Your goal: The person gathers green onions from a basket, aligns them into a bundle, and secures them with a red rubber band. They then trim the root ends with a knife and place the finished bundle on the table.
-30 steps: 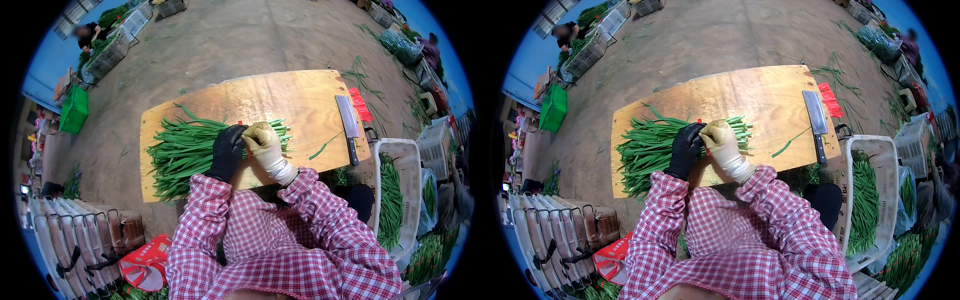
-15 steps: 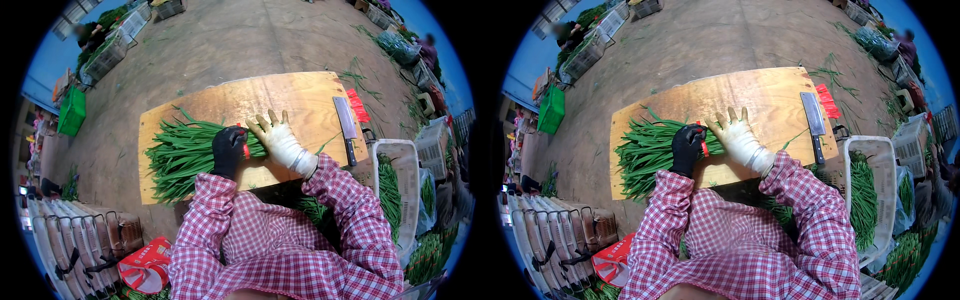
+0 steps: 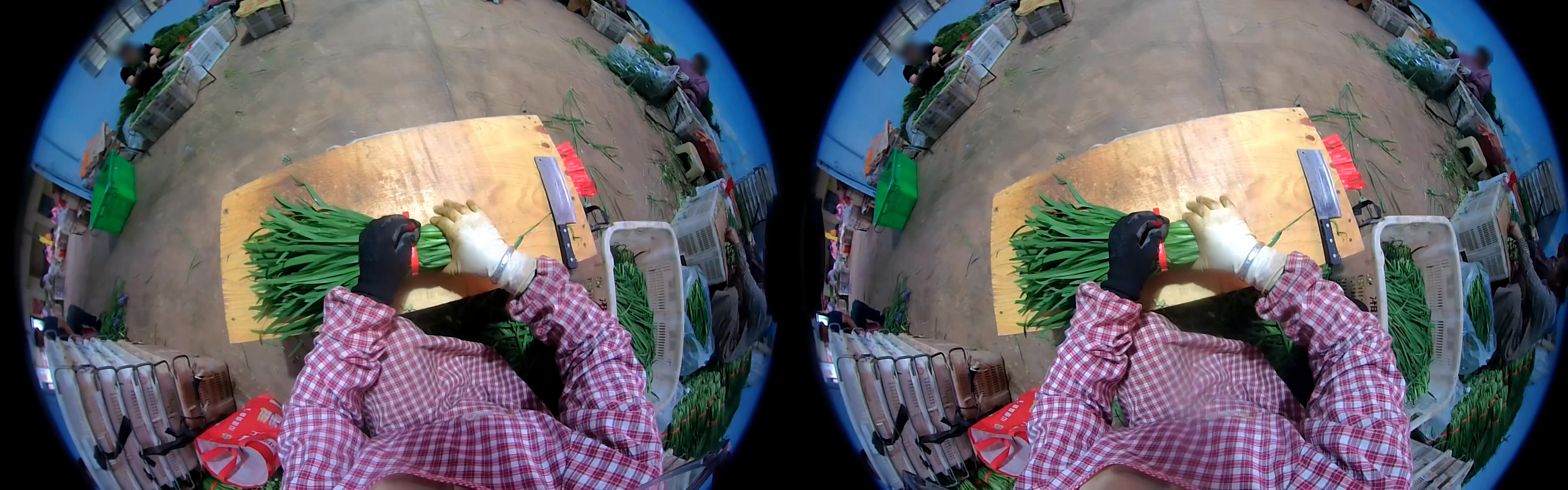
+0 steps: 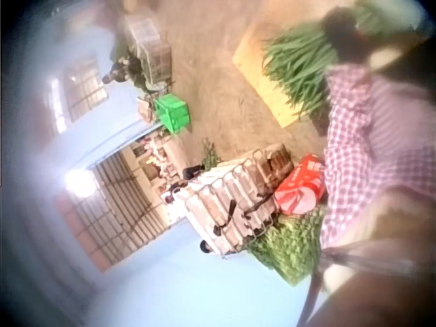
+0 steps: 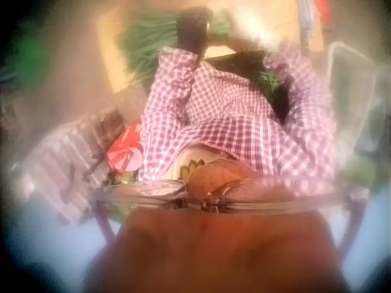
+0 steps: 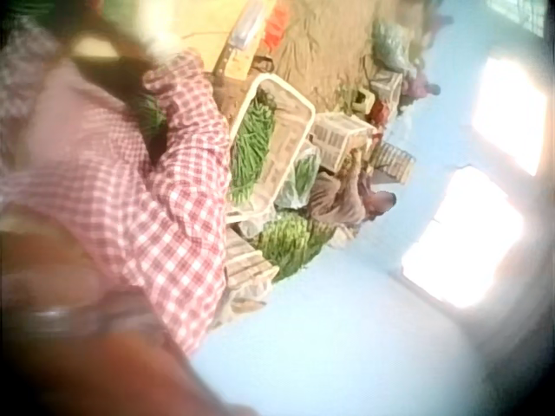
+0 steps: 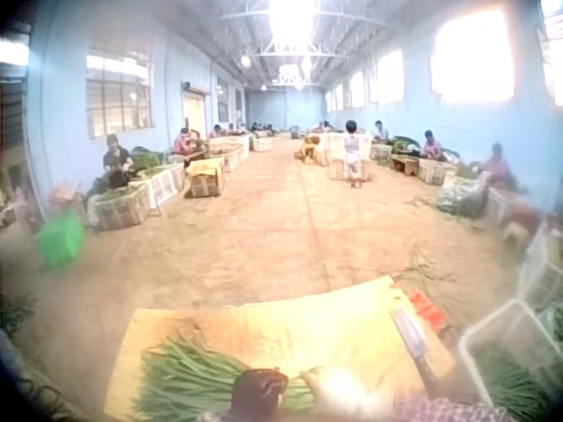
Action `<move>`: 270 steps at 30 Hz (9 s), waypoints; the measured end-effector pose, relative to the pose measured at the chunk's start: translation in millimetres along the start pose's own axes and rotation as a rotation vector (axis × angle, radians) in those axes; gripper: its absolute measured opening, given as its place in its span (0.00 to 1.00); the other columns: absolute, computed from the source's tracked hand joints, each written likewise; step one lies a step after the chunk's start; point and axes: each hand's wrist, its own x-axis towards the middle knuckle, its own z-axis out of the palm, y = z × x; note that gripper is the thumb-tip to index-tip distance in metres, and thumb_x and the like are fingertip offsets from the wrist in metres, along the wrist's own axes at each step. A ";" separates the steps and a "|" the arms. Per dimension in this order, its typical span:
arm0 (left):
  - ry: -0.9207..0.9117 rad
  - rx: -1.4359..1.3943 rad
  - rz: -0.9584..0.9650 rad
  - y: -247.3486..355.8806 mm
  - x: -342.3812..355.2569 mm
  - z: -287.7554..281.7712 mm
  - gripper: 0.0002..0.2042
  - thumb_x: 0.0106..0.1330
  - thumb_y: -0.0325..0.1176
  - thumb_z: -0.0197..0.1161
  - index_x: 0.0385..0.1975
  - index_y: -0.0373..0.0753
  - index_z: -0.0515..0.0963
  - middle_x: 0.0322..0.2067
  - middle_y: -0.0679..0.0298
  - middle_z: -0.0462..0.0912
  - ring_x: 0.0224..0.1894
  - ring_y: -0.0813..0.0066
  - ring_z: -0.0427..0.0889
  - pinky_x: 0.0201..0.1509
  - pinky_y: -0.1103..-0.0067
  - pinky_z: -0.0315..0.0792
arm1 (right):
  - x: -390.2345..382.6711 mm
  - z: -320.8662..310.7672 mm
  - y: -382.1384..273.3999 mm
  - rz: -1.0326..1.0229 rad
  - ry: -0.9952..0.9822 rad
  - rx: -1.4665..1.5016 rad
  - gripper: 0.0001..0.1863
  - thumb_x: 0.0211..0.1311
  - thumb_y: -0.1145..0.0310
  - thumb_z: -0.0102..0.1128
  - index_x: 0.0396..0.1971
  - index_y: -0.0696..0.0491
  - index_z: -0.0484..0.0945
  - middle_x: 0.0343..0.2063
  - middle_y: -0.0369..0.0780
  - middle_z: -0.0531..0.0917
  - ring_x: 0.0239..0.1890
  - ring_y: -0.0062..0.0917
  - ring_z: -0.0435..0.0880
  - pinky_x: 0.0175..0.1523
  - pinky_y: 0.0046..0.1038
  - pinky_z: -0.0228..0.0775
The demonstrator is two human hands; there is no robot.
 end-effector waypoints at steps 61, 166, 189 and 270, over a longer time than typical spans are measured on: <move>-0.039 -0.004 -0.147 -10.6 3.8 -3.7 0.07 0.61 0.34 0.61 0.32 0.38 0.80 0.32 0.55 0.80 0.38 0.53 0.79 0.44 0.64 0.72 | 45.3 -15.5 17.8 -0.214 0.113 0.289 0.10 0.52 0.63 0.68 0.23 0.54 0.82 0.23 0.45 0.81 0.29 0.43 0.82 0.37 0.40 0.75; -0.252 -0.011 -0.118 -15.3 12.3 -12.5 0.11 0.66 0.36 0.57 0.38 0.40 0.85 0.39 0.56 0.84 0.45 0.58 0.81 0.50 0.68 0.73 | -54.2 -23.7 -12.2 0.091 0.219 0.829 0.06 0.56 0.70 0.66 0.33 0.54 0.80 0.30 0.42 0.84 0.36 0.34 0.84 0.44 0.31 0.77; -0.585 0.585 0.293 88.0 8.7 -0.7 0.53 0.41 0.49 0.79 0.69 0.43 0.57 0.63 0.56 0.67 0.64 0.55 0.65 0.67 0.58 0.57 | -156.3 -36.5 128.2 0.877 0.077 -0.176 0.23 0.54 0.60 0.68 0.45 0.59 0.77 0.40 0.51 0.83 0.43 0.43 0.85 0.48 0.40 0.77; -0.543 0.758 0.096 58.2 27.2 47.0 0.28 0.45 0.54 0.73 0.44 0.47 0.76 0.40 0.61 0.82 0.46 0.58 0.81 0.49 0.60 0.70 | -75.9 25.4 -49.9 0.781 -0.001 0.408 0.16 0.64 0.67 0.49 0.44 0.65 0.74 0.33 0.57 0.84 0.38 0.50 0.85 0.43 0.45 0.77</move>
